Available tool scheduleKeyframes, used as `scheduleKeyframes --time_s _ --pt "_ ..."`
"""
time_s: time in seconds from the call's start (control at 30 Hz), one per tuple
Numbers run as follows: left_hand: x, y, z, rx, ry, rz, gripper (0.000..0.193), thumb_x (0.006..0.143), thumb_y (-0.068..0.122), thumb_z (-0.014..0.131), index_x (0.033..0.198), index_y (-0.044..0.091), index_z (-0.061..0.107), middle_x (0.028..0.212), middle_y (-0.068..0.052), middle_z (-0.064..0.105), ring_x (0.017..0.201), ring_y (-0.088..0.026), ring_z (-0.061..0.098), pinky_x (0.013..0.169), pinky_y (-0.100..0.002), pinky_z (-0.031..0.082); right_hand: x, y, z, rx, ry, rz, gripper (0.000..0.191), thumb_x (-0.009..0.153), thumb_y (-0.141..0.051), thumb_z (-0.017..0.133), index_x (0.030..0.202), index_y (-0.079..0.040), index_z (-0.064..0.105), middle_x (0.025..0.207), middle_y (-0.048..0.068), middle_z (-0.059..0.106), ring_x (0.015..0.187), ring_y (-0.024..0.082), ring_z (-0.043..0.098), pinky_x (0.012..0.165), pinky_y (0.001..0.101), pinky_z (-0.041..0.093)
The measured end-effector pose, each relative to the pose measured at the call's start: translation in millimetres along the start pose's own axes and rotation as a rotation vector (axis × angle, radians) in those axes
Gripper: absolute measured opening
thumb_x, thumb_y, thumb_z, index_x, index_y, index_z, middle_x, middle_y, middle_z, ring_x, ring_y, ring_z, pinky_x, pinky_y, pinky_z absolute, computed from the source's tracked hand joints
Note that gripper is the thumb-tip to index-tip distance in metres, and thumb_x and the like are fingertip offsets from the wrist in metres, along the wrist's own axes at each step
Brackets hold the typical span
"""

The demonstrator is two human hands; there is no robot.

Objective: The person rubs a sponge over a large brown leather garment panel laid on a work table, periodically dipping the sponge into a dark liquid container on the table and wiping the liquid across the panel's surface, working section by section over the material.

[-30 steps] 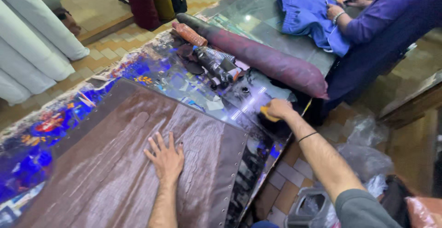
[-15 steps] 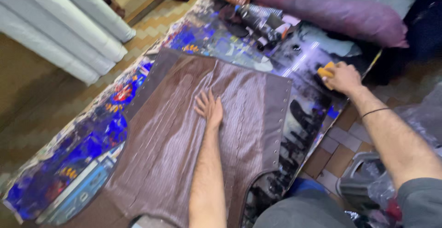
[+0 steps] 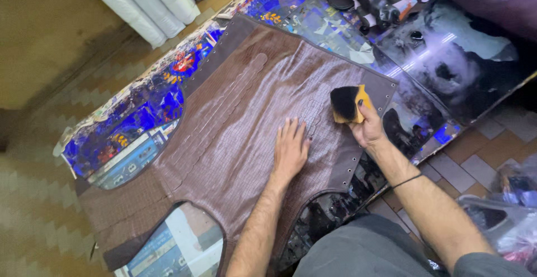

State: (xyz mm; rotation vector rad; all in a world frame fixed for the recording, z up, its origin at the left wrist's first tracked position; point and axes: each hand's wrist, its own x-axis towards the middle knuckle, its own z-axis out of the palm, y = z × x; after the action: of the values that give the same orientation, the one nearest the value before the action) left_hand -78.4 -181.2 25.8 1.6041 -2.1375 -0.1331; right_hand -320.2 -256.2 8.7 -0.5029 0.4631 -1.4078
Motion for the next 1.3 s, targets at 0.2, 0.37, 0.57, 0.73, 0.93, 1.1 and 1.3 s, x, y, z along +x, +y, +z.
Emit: scheduleKeyframes --time_s 0.2,0.37,0.57,0.73,0.93,1.1,1.3 --pt "-55.4 -8.0 -1.8 0.115 -0.115 -0.068 0.068 0.094 0.039 0.063 0.152 0.008 0.047 0.164 -0.021 0.031 0.152 -0.044 0.024 0.122 -0.063 0.014 8.2 11.1 -23.6 0.257 -0.081 0.098 0.067 0.094 -0.042 0.066 0.149 -0.007 0.051 0.15 0.015 0.057 0.139 0.035 0.055 0.116 0.0544 0.042" --pt "-59.7 -22.6 8.9 0.126 -0.108 -0.052 0.072 0.093 0.039 0.065 0.154 0.007 0.045 0.165 -0.021 0.03 0.154 -0.043 0.022 0.122 -0.063 0.015 5.4 14.5 -26.3 0.195 -0.1 0.083 0.072 0.093 -0.046 0.072 0.151 -0.009 0.049 0.154 0.012 0.054 0.146 0.031 0.052 0.128 0.0496 0.037" --pt "-72.9 -35.3 -8.3 0.108 -0.166 -0.029 0.077 0.089 0.046 0.068 0.152 0.008 0.045 0.164 -0.018 0.032 0.153 -0.042 0.022 0.121 -0.065 0.014 6.0 15.4 -29.1 0.228 -0.201 0.086 0.071 0.095 -0.045 0.073 0.15 -0.006 0.05 0.146 0.014 0.061 0.136 0.033 0.059 0.114 0.0509 0.046" --pt "-78.5 -33.7 -16.7 0.11 -0.1 -0.027 0.079 0.086 0.045 0.071 0.152 0.008 0.047 0.165 -0.018 0.033 0.154 -0.042 0.022 0.124 -0.064 0.014 -9.3 23.7 -23.0 -0.088 -0.173 -0.026 0.057 0.103 -0.034 0.072 0.146 -0.003 0.053 0.139 0.013 0.062 0.128 0.029 0.062 0.113 0.0446 0.051" --pt "-78.4 -35.1 -12.4 0.07 -0.078 -0.039 0.085 0.084 0.048 0.071 0.152 0.003 0.046 0.165 -0.017 0.033 0.155 -0.04 0.021 0.124 -0.063 0.012 -58.8 36.2 8.3 -1.513 -0.473 -0.508 0.05 0.085 -0.025 0.08 0.133 -0.015 0.068 0.135 0.015 0.061 0.123 0.035 0.059 0.105 0.0457 0.049" --pt "-80.0 -36.0 -13.9 0.054 -0.086 -0.037 0.094 0.083 0.051 0.07 0.153 -0.003 0.039 0.165 -0.017 0.032 0.155 -0.04 0.02 0.124 -0.063 0.011 -73.5 43.7 36.3 -1.787 -0.188 -0.657 0.047 0.08 -0.022 0.084 0.127 -0.023 0.073 0.138 0.013 0.061 0.118 0.037 0.057 0.103 0.0451 0.05" --pt "-83.1 -38.5 -11.6 0.014 -0.103 -0.058 0.103 0.084 0.053 0.07 0.158 -0.005 0.028 0.166 -0.017 0.03 0.156 -0.038 0.018 0.125 -0.061 0.01 -75.0 64.4 53.2 -2.211 -0.481 -0.717 0.044 0.077 -0.018 0.082 0.12 -0.026 0.078 0.134 0.003 0.066 0.114 0.029 0.059 0.094 0.0449 0.05"
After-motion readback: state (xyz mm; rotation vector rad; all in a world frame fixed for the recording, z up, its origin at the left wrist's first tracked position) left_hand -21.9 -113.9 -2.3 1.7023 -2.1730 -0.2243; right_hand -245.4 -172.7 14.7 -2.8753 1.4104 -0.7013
